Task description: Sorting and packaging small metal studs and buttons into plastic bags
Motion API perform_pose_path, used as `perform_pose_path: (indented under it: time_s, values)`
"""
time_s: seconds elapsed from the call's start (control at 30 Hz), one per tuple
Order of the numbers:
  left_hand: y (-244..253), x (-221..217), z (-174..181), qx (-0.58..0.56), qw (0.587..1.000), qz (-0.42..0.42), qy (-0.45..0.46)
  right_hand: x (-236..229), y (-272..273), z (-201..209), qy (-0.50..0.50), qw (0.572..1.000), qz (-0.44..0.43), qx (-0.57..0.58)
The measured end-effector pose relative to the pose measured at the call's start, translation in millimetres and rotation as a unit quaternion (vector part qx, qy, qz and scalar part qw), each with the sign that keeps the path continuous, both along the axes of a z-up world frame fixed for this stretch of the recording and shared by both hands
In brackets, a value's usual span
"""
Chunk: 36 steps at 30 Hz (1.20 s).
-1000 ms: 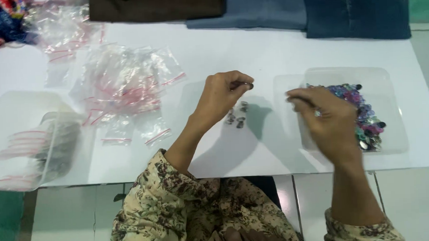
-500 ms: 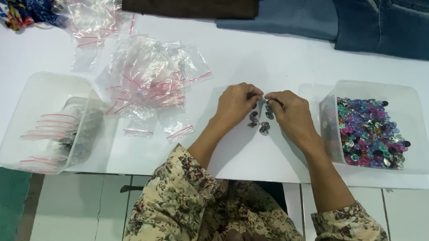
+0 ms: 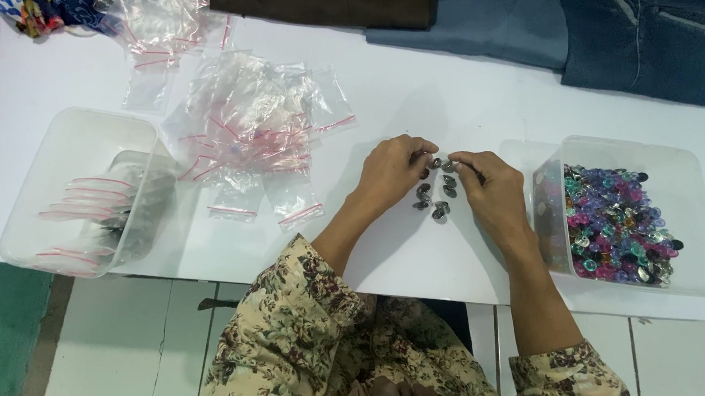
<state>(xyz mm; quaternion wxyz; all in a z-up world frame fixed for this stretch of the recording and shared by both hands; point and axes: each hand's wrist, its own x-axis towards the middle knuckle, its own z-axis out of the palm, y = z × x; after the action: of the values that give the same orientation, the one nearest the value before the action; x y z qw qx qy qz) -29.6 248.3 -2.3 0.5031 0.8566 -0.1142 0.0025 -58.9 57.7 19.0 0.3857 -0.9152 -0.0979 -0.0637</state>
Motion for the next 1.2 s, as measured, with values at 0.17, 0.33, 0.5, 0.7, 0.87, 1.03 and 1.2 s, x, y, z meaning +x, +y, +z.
perform_pose_path:
  time_s: [0.17, 0.33, 0.5, 0.7, 0.87, 1.03, 1.2]
  values:
    - [5, -1, -1, -0.006, 1.000, 0.013, -0.015, -8, 4, 11, -0.018, 1.000, -0.001, 0.010]
    - [6, 0, -2, -0.006, 0.999, 0.022, -0.030, -8, -1, 8, -0.025, 1.000, -0.001, 0.019]
    - [4, -4, 2, -0.004, 1.000, 0.017, -0.015, -9, -2, 4, -0.038, 0.999, 0.003, -0.004]
    - [3, -5, 2, -0.003, 1.000, 0.016, -0.026, -11, -1, 6, -0.040, 0.999, 0.008, -0.014]
    - [3, -4, 2, 0.007, 0.999, 0.016, -0.032, -11, -2, 3, -0.045, 0.999, 0.013, -0.016]
    - [4, -5, 2, 0.013, 0.999, 0.015, -0.035, -15, 3, 10, -0.051, 0.999, 0.013, -0.012]
    - [4, -2, -5, 0.026, 0.997, 0.034, -0.059, -14, 3, 5, -0.086, 0.996, 0.026, 0.001]
